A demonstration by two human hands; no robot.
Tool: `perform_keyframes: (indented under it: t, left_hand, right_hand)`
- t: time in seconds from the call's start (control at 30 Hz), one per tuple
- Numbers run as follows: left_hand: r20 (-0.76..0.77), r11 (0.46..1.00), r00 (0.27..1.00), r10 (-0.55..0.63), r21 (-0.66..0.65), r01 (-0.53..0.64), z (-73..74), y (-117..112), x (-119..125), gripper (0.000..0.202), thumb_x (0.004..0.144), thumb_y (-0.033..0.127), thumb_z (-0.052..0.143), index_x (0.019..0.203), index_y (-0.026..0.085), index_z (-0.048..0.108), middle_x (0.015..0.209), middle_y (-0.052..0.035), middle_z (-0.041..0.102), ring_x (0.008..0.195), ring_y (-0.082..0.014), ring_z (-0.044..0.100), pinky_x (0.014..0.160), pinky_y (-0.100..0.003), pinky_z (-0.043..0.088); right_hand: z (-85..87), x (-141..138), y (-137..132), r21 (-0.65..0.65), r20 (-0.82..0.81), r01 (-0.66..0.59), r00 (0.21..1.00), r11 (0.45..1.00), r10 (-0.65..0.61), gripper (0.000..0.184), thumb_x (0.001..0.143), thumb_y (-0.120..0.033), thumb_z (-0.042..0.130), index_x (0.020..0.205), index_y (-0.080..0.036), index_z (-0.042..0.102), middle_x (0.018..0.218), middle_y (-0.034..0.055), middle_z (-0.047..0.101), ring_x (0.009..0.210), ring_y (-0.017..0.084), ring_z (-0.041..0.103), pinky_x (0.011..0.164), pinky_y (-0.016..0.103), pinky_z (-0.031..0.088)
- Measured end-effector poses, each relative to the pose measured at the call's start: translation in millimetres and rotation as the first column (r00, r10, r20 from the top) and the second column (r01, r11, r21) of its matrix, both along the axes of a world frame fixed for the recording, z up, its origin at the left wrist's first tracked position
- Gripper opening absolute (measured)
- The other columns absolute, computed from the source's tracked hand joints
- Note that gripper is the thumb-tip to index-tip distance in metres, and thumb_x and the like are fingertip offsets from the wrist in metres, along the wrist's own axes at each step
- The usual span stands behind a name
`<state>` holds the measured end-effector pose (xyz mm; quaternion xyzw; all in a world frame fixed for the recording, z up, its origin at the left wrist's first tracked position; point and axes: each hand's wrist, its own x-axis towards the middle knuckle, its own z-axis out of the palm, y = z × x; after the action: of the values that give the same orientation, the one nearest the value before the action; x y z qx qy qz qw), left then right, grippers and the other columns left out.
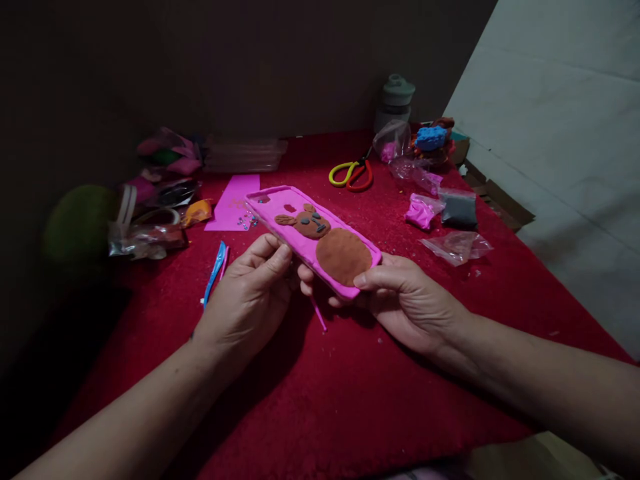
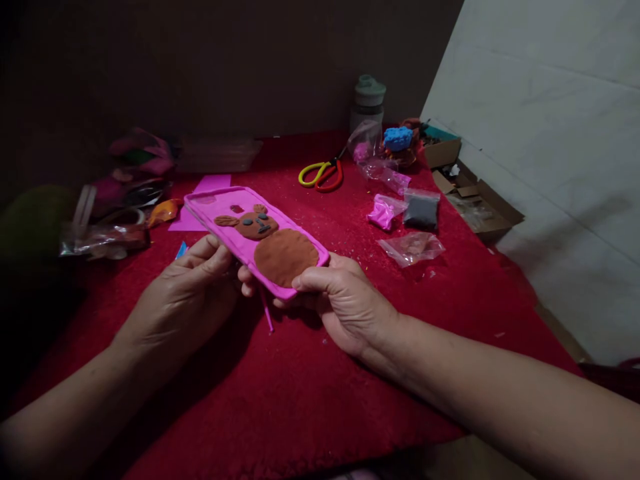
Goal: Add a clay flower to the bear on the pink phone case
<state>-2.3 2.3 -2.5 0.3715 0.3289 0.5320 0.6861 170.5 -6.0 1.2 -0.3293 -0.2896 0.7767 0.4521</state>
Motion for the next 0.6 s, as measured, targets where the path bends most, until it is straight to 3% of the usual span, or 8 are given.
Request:
perform_keyframes:
  t: [0.2, 0.43, 0.6]
  left_hand:
    - [-0.013, 1.0, 1.0, 0.001, -0.004, -0.001, -0.2, 1.7, 0.7, 0.023, 0.096, 0.009, 0.038, 0.088, 0.013, 0.059, 0.07, -0.0028, 0.06, 0.059, -0.0102, 0.056, 0.059, -0.02, 0.049]
    - [-0.01, 1.0, 1.0, 0.0, -0.009, 0.0, -0.6, -1.0, 1.3, 0.02, 0.096, 0.01, 0.04, 0.09, 0.013, 0.059, 0.07, -0.0032, 0.059, 0.059, -0.0103, 0.056, 0.059, -0.02, 0.049]
    - [0.007, 1.0, 1.0, -0.002, -0.008, 0.002, -0.7, 0.0, 1.5, 0.018, 0.094, 0.009, 0.043, 0.09, 0.012, 0.061, 0.071, -0.0037, 0.061, 0.06, -0.0107, 0.057, 0.059, -0.02, 0.05]
  right_hand:
    - [0.9, 0.8, -1.0, 0.01, 0.031, -0.021, 0.999, 1.0, 0.02, 0.025, 0.063, -0.011, 0.067, 0.088, -0.008, 0.072, 0.08, 0.01, 0.07, 0.065, 0.017, 0.061, 0.062, 0.028, 0.05]
    - [1.4, 0.9, 1.0, -0.133, -0.056, 0.037, 0.997, 0.99, -0.045, 0.034, 0.059, -0.012, 0.059, 0.09, -0.01, 0.073, 0.094, 0.0107, 0.071, 0.077, 0.021, 0.063, 0.067, 0.031, 0.051]
    - [0.1, 1.2, 0.9, -0.067, -0.011, 0.007, 1.0, 0.998, -0.008, 0.029, 0.062, -0.01, 0.058, 0.088, -0.01, 0.071, 0.086, 0.0109, 0.07, 0.068, 0.019, 0.06, 0.066, 0.032, 0.049]
